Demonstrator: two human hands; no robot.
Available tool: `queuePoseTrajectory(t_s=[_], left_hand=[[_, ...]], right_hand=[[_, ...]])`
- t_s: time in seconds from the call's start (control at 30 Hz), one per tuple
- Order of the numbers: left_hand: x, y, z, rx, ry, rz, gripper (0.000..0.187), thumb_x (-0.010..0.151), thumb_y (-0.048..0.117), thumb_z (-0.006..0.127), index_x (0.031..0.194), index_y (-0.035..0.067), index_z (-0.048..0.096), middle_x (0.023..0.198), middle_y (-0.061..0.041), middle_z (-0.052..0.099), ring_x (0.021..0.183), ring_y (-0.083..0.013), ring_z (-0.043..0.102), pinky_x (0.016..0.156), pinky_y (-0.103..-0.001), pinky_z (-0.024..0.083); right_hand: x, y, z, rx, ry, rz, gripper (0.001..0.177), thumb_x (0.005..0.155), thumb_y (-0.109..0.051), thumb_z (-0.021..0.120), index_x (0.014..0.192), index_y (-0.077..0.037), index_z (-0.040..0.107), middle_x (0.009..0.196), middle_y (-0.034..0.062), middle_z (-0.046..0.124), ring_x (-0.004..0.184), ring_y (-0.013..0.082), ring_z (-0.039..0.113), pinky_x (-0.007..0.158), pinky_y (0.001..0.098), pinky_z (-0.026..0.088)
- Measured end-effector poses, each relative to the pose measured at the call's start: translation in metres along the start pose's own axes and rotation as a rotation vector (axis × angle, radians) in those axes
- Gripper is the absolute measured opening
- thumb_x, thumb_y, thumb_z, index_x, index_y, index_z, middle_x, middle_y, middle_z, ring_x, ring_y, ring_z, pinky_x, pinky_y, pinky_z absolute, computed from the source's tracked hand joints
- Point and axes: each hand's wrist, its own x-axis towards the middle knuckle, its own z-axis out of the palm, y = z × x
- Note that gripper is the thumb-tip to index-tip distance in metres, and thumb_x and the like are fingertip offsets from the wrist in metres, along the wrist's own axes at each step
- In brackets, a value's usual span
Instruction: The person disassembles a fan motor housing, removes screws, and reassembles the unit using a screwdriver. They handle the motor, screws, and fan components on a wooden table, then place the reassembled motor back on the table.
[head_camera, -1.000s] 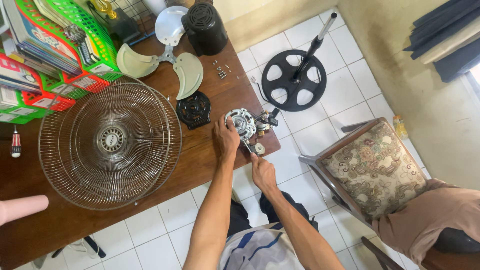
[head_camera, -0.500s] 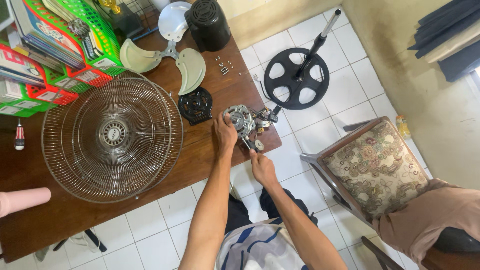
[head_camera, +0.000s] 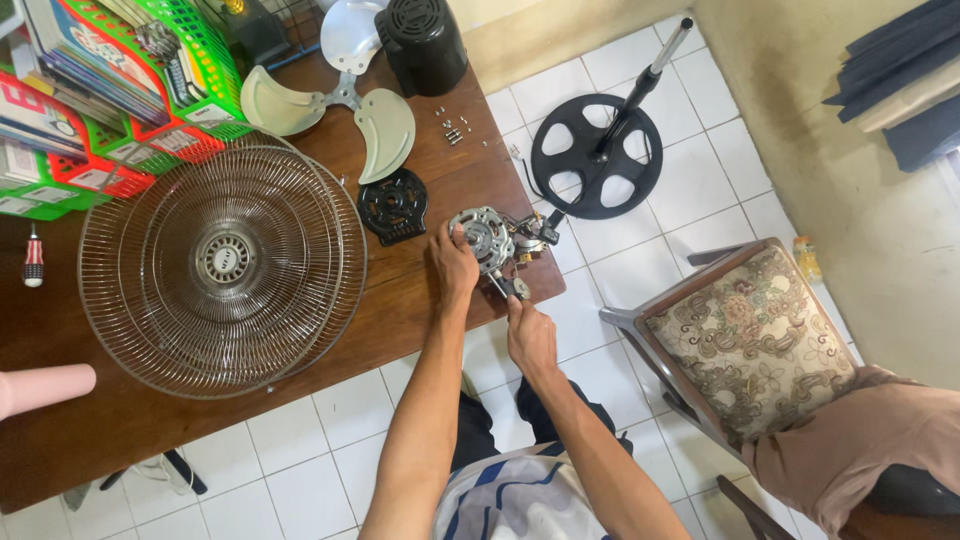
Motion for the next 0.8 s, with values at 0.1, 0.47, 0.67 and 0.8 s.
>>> queuePoseTrajectory(t_s=[0.1, 0.47, 0.67, 0.8], left_hand=[[-0.002, -0.001, 0.0, 0.061, -0.024, -0.028, 0.044, 0.108, 0.039, 0.042, 0.131, 0.006, 0.061, 0.122, -0.026, 0.062, 0.115, -0.0454, 0.056, 0.101, -0.054, 0.043], [-0.003, 0.019, -0.003, 0.114, -0.041, -0.059, 0.044, 0.107, 0.037, 0.043, 0.133, 0.006, 0.059, 0.123, -0.027, 0.06, 0.115, -0.0457, 0.055, 0.099, -0.053, 0.043], [0.004, 0.001, 0.007, 0.097, -0.06, -0.032, 0.046, 0.105, 0.039, 0.045, 0.137, 0.008, 0.058, 0.125, -0.029, 0.058, 0.117, -0.0463, 0.054, 0.102, -0.054, 0.041], [0.012, -0.028, 0.009, -0.059, -0.141, 0.0, 0.057, 0.103, 0.047, 0.051, 0.143, 0.006, 0.052, 0.137, -0.027, 0.056, 0.127, -0.0461, 0.05, 0.108, -0.053, 0.038]], right_hand=[[0.005, 0.007, 0.004, -0.027, -0.002, -0.016, 0.049, 0.107, -0.037, 0.047, 0.085, 0.002, 0.068, 0.074, 0.0332, 0.065, 0.076, 0.0548, 0.063, 0.071, 0.0613, 0.048], [0.018, 0.029, 0.012, 0.01, -0.063, 0.012, 0.056, 0.108, -0.041, 0.041, 0.083, 0.001, 0.068, 0.077, 0.0331, 0.065, 0.08, 0.055, 0.062, 0.075, 0.0612, 0.047], [0.017, 0.033, 0.011, 0.04, -0.058, 0.034, 0.056, 0.106, -0.045, 0.042, 0.082, -0.001, 0.069, 0.078, 0.0283, 0.069, 0.081, 0.05, 0.066, 0.077, 0.0564, 0.049], [0.017, 0.034, 0.004, 0.076, -0.089, 0.034, 0.054, 0.105, -0.046, 0.044, 0.084, -0.003, 0.07, 0.078, 0.0242, 0.071, 0.081, 0.0457, 0.069, 0.077, 0.0531, 0.051]])
